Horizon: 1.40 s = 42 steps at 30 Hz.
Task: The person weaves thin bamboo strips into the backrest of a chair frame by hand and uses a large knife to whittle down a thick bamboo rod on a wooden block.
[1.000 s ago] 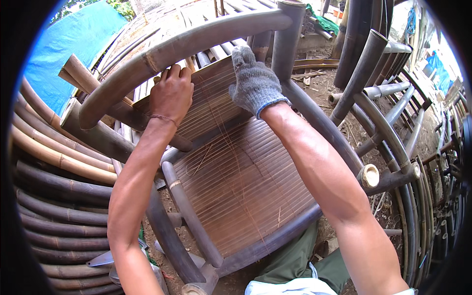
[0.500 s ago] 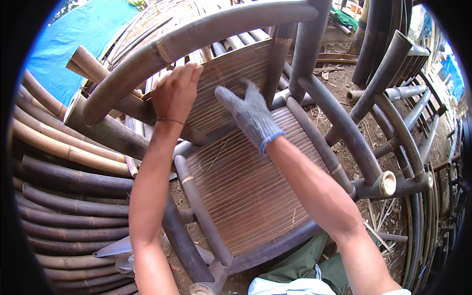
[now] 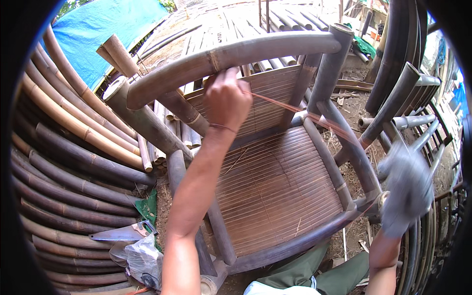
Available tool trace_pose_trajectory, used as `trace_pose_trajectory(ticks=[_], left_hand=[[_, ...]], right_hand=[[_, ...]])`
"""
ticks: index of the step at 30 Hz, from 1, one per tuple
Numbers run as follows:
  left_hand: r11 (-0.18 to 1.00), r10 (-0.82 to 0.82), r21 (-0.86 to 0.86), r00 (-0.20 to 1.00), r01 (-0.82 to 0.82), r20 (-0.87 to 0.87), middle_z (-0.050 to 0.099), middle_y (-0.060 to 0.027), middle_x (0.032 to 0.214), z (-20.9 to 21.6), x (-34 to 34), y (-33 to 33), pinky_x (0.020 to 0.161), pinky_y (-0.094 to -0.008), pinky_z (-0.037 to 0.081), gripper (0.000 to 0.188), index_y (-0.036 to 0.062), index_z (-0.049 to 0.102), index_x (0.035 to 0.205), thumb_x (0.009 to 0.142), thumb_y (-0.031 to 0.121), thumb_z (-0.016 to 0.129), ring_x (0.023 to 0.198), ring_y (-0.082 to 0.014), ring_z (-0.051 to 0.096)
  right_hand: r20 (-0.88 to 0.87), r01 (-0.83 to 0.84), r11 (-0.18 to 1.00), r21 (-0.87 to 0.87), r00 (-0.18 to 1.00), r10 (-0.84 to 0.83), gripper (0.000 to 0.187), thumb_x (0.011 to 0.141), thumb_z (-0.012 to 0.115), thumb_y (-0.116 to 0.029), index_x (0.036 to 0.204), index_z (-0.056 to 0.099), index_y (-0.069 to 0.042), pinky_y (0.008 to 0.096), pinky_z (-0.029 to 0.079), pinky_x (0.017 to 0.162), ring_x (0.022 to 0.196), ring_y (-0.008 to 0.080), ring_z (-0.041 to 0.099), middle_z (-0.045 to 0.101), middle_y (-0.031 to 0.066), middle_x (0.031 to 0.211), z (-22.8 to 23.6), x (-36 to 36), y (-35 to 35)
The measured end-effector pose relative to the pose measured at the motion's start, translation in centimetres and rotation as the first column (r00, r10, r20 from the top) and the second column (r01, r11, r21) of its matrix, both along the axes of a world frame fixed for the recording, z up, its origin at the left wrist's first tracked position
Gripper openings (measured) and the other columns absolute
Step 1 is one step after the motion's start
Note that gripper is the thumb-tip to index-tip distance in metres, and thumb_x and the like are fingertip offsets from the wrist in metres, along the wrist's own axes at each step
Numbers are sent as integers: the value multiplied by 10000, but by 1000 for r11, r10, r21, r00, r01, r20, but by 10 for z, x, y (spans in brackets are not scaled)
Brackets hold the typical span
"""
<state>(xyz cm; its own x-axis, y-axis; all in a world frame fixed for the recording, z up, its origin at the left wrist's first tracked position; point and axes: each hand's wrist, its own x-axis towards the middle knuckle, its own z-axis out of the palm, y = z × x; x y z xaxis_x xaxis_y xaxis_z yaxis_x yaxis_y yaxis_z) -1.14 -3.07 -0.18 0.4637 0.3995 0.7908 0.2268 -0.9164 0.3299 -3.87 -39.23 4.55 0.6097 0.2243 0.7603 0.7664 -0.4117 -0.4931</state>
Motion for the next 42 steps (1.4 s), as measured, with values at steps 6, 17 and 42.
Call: trace_pose_trajectory(ticks=[6, 17, 42], left_hand=[[972, 113, 223, 983, -78, -144, 720, -109, 953, -14, -2, 32, 1048, -526, 394, 430, 85, 695, 946, 1060, 411, 440, 1043, -349, 669], [970, 121, -120, 848, -212, -516, 702, -131, 1249, 14, 7, 25, 1117, -679, 275, 428, 213, 627, 1322, 1060, 433, 370, 1180, -405, 631], [985, 107, -124, 989, -119, -97, 781, -31, 943, -13, 31, 26, 1155, -570, 169, 210, 282, 811, 1064, 926, 365, 676, 1019, -217, 701]], right_hand=[[-143, 57, 925, 375, 990, -3, 238, 945, 701, -80, 1176, 727, -30, 363, 585, 881, 964, 181, 703, 735, 78, 1103, -10, 156, 78], [-440, -136, 936, 324, 855, 276, 237, 919, 669, -269, 906, 735, -41, 444, 519, 799, 792, 373, 698, 731, 141, 834, -59, 137, 299], [-786, -738, 673, 52, 385, 483, 304, 927, 646, -259, 1070, 586, 2, 306, 623, 591, 587, 109, 571, 503, 17, 719, -14, 153, 258]])
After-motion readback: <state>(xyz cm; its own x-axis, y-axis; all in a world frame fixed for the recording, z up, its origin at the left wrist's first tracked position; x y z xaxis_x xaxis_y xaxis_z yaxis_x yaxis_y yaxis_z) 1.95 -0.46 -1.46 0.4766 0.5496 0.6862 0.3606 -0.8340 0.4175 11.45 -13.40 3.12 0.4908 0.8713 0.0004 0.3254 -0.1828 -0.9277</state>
